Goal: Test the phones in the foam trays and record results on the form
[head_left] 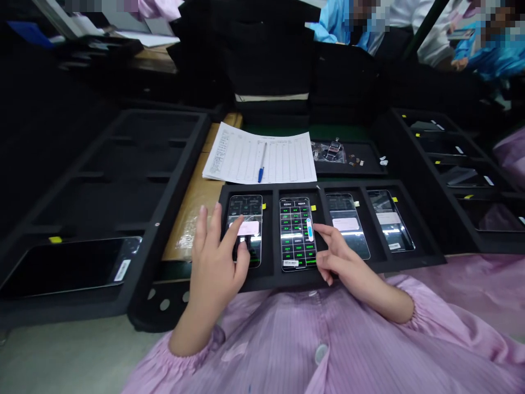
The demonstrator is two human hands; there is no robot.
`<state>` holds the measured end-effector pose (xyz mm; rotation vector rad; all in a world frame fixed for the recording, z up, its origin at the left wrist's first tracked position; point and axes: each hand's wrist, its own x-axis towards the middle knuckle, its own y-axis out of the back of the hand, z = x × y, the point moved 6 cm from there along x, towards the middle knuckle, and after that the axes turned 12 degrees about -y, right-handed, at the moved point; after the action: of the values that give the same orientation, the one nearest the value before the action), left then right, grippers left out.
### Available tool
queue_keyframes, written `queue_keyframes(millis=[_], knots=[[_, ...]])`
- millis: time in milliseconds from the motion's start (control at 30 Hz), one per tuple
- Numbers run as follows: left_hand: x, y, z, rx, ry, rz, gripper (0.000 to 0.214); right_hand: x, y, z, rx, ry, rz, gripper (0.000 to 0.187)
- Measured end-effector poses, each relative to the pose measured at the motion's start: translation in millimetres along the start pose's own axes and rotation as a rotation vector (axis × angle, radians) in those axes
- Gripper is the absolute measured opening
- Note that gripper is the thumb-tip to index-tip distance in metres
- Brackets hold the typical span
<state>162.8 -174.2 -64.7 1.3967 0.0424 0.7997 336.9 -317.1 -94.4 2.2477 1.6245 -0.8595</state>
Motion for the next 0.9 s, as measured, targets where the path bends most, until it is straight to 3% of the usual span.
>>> queue_keyframes(millis=[267, 600, 900], knots=[[1.5, -1.7, 4.0, -0.024, -0.162, 0.066, 0.039, -1.8, 0.1, -3.8, -0.073, 0.065, -0.015, 0.04], [-0.2, 0.3, 7.4, -0.059, -0.212, 0.066, 0.034, -1.0, 1.0, -3.7, -0.129, 0.066, -0.039, 0.031], [1.5, -1.2, 5.7, -0.048, -0.219, 0.071, 0.034, -0.7, -1.7, -7.3, -0.173, 0.041, -0.038, 0.034]])
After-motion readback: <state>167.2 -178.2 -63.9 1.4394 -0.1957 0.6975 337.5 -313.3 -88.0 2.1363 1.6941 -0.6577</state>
